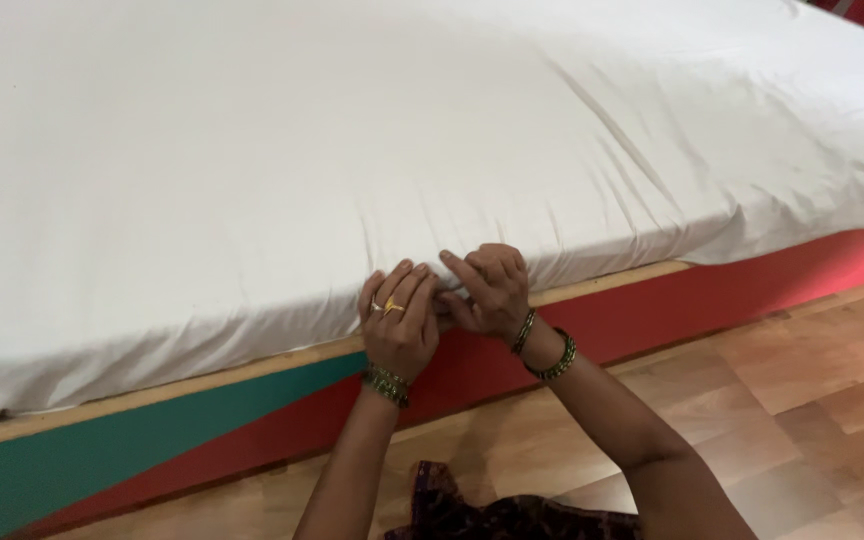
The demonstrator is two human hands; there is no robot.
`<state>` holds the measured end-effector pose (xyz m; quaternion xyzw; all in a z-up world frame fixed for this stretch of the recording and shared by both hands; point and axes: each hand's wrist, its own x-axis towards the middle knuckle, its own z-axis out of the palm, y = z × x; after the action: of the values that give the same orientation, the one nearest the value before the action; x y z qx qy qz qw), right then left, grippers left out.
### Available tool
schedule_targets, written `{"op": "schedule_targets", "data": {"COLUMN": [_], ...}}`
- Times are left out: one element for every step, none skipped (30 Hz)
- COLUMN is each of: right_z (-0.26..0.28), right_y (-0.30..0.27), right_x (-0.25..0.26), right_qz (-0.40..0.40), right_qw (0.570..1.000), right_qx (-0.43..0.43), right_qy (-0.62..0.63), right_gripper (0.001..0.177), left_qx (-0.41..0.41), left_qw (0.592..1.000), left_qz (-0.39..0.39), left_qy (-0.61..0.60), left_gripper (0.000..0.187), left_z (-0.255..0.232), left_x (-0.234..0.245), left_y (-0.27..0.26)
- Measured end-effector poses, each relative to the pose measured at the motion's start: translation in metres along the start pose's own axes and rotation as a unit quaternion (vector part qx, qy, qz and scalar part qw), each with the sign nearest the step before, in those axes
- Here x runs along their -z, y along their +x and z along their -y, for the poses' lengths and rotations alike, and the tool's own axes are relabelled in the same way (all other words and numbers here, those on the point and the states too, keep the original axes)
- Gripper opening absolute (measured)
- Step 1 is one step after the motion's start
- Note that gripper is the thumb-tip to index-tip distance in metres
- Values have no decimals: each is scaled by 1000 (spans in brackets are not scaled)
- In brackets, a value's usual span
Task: The person tucks a white bedsheet under the mattress of a bed with a red and green frame. They smooth the sheet and pull the edges under the mattress along the sides and corners.
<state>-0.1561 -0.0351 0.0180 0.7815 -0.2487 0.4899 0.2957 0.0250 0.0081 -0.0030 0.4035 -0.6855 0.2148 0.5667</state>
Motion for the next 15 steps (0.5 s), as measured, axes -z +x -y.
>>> {"op": "schedule_targets", "data": {"right_z": [5,11,19,27,34,39,45,49,48,43,39,38,37,38,37], "right_y": [5,10,15,20,23,26,27,27,27,27,26,24,22,21,20], "right_x": [0,-2,-7,-13,-19,-22,-25,-30,-33,-32,-32,-32,-33,-34,-35], "right_qz": [16,31,32,34,34,15,-4,-23,-34,-45,-55,-49,-44,-39,-42], "right_qw": [1000,999,999,999,999,999,1000,1000,999,998,996,997,997,998,998], "right_qx": [3,5,15,25,33,29,23,17,31,44,59,56,53,51,49], "right_qy": [-16,-33,-20,-6,6,6,6,6,15,24,34,28,21,14,18], "right_gripper": [37,40,35,31,27,24,21,18,18,18,19,14,10,8,7], "left_qx": [12,29,45,62,50,38,26,21,17,14,10,7,3,10,17], "left_qw": [1000,999,997,993,994,994,994,995,996,997,998,999,999,999,999], "left_qz": [4,-2,-7,-11,4,18,35,35,36,37,37,38,39,39,39], "left_qy": [12,39,68,96,99,101,103,91,79,67,47,28,8,9,9], "left_gripper": [24,25,27,29,31,34,37,34,31,28,26,25,23,27,30], "left_z": [0,0,1,3,9,16,22,28,31,35,39,42,44,44,43], "left_x": [5,10,18,23,27,29,31,31,29,28,27,27,28,27,25], "left_y": [2,4,4,4,4,3,1,-2,-6,-9,-13,-16,-18,-19,-19]}}
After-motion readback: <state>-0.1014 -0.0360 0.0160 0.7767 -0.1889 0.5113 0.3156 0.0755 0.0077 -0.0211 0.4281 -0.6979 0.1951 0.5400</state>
